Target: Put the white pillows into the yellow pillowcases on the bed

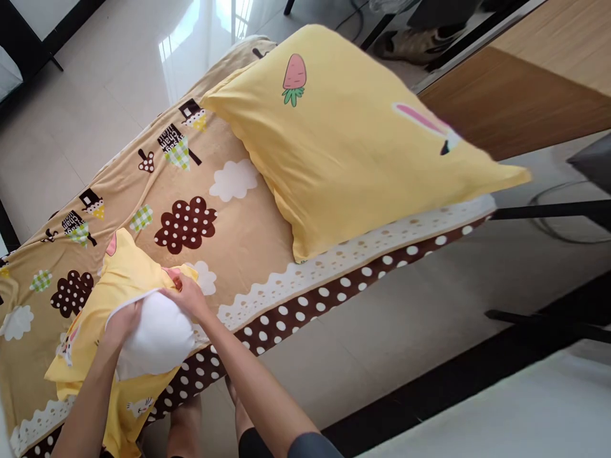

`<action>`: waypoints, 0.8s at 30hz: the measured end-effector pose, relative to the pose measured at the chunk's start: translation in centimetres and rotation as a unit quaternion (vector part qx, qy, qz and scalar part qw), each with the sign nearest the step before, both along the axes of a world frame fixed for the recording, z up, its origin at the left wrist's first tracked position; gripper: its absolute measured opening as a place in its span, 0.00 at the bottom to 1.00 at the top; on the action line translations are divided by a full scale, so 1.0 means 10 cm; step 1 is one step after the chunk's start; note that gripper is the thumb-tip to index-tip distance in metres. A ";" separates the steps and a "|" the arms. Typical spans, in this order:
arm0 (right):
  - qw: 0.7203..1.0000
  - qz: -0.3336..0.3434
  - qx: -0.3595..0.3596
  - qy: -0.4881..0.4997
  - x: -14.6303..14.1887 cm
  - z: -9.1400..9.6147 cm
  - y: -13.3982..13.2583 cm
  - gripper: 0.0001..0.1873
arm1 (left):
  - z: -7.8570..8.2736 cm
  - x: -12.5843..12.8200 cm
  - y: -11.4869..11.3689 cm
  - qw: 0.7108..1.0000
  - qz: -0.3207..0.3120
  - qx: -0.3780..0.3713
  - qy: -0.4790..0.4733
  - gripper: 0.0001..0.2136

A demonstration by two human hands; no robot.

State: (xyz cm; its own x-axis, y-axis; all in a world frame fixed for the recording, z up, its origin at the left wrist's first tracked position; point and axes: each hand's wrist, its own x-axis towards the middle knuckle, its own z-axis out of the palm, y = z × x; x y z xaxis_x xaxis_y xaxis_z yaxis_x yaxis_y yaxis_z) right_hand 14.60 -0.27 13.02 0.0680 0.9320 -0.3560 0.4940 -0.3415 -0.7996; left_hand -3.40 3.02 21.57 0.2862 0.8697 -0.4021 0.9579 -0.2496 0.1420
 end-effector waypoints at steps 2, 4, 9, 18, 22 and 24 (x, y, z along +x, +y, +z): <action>0.990 -0.015 -0.020 0.140 0.03 -0.01 -0.19 0.19 | 0.24 0.04 -0.44 0.999 -0.025 0.009 0.024 0.18; 0.959 -0.033 -0.034 0.278 -0.02 0.01 -0.32 0.23 | 0.43 0.16 -0.87 0.997 -0.039 0.060 0.022 0.19; 0.946 -0.150 -0.065 0.281 -0.42 0.13 -0.19 0.20 | 0.39 0.44 -1.27 0.982 -0.109 0.138 -0.073 0.15; 0.995 -0.062 0.046 0.061 -0.58 0.29 -0.19 0.12 | 0.32 -0.27 -0.56 0.982 -0.149 0.114 -0.003 0.15; 0.998 -0.034 -0.021 -0.055 -0.82 0.42 -0.33 0.10 | 0.38 -0.29 -0.47 0.987 -0.126 0.096 0.001 0.12; 0.993 -0.048 -0.049 -0.092 -0.87 0.44 -0.25 0.11 | 0.38 -0.25 -0.44 0.990 -0.108 0.084 0.035 0.14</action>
State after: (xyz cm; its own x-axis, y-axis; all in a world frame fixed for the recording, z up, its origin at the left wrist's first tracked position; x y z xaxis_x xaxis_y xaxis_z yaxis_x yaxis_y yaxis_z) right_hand 5.90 -2.79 17.44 0.2273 0.8791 -0.4190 0.5894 -0.4667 -0.6594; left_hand -5.85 -1.40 25.35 0.4489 0.8481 -0.2813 0.8860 -0.4634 0.0166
